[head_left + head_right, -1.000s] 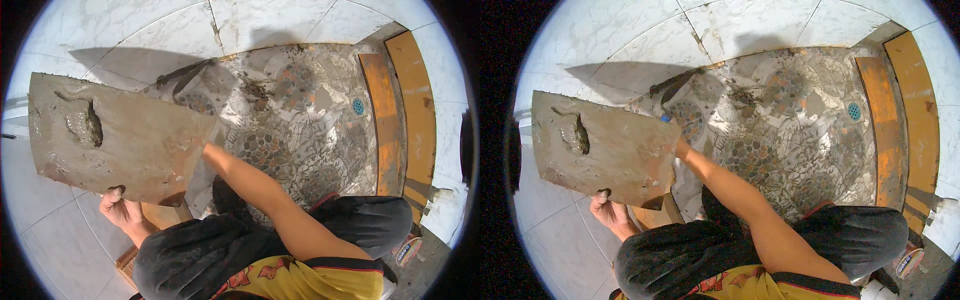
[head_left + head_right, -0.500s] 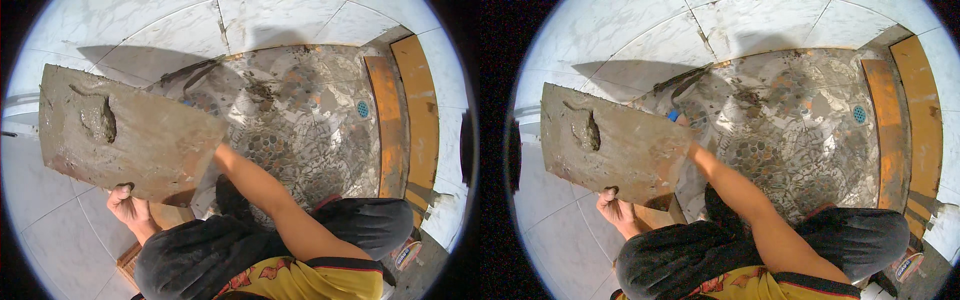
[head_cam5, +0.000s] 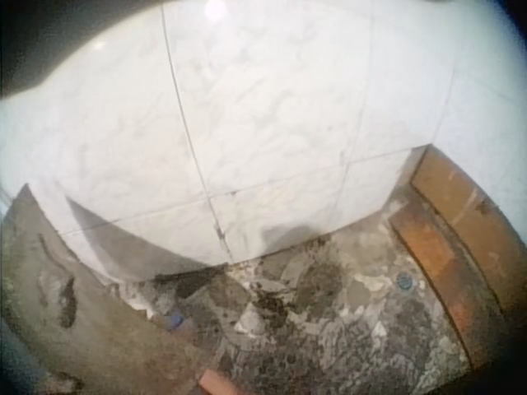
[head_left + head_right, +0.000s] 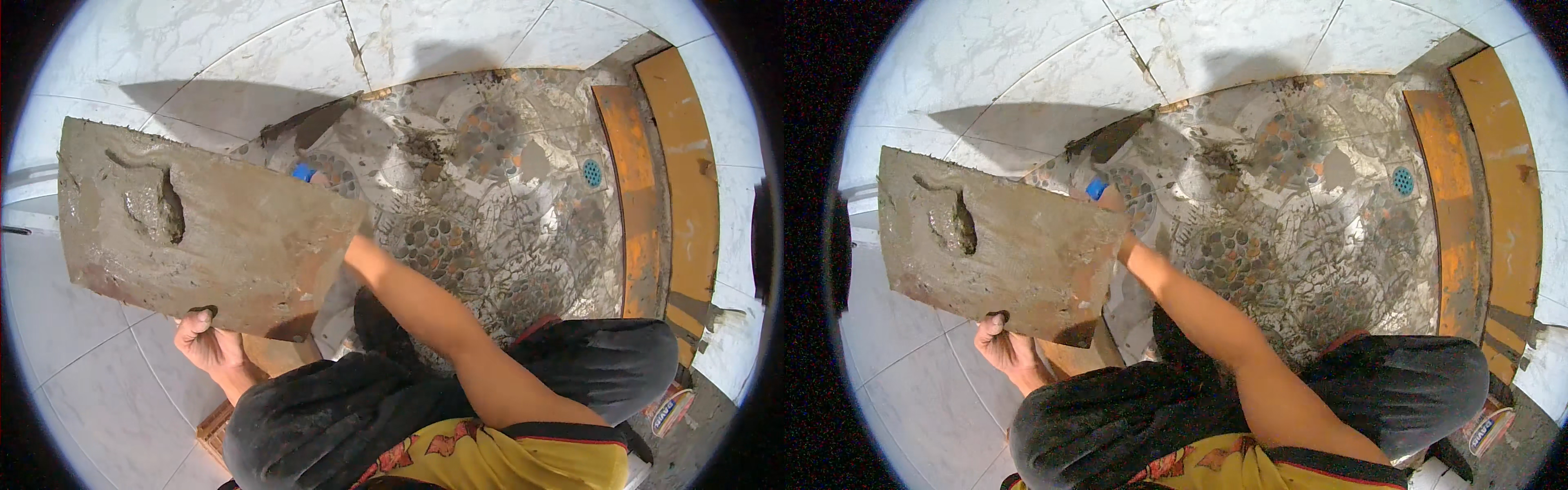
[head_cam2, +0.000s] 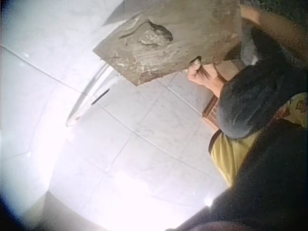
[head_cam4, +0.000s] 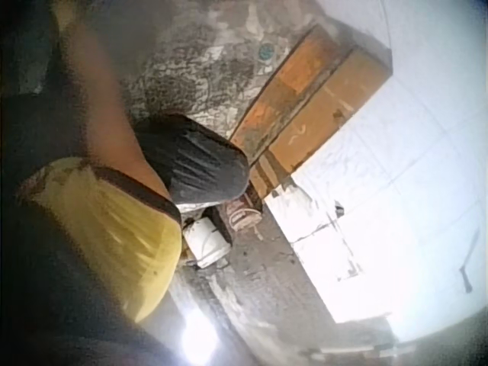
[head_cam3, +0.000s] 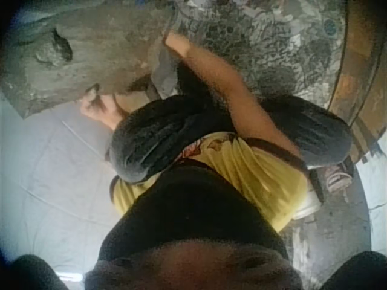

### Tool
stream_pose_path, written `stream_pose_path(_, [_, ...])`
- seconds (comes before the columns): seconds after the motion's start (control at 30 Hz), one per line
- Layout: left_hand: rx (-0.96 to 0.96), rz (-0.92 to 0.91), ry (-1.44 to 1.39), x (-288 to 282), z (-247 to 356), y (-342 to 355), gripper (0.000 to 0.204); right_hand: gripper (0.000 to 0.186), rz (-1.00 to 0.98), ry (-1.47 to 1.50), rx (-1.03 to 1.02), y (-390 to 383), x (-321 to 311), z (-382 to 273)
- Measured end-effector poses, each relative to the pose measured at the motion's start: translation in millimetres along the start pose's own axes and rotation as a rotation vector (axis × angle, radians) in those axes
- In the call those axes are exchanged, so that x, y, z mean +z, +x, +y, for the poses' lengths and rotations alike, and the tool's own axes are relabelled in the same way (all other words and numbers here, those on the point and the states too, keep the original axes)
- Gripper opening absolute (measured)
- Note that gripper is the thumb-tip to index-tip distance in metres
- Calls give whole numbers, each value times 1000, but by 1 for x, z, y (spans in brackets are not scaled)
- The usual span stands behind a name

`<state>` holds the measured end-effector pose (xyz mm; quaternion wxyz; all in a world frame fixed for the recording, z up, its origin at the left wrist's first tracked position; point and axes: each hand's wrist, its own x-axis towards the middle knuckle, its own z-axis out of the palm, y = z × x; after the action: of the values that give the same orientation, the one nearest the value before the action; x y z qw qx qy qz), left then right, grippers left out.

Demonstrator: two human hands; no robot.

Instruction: The person applies mortar to the back of a tile and the floor surface using a trowel, then positions and presses the tile onto the floor.

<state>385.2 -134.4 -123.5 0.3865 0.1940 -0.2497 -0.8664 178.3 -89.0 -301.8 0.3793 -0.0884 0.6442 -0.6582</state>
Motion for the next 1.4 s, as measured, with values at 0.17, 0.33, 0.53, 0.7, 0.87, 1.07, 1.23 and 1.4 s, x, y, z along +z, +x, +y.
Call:
stream_pose_path(0.17, [18,18,17,-3,4,-3,58,45,109,41,148,38,3,-30])
stream_pose_path(0.33, [-4,-94,12,-12,4,0,60,41,-41,-81,-2,36,8,-22])
stream_pose_path(0.53, [32,102,58,-8,1,0,41,39,-79,-106,-74,5,22,14])
stream_pose_path(0.7, [8,-17,-31,-6,-2,1,58,37,-19,-122,-184,3,9,27])
stream_pose_path(0.87, [10,4,-27,-5,-4,-1,62,36,-17,-23,-110,43,29,8])
stream_pose_path(1.07, [15,19,-20,-4,-5,0,64,36,27,-153,-252,1,19,30])
stream_pose_path(1.23, [8,-31,-36,-5,-6,-1,66,37,90,-127,-343,19,23,29])
stream_pose_path(1.4, [31,62,-16,-8,-6,-3,68,39,275,-492,-465,16,39,21])
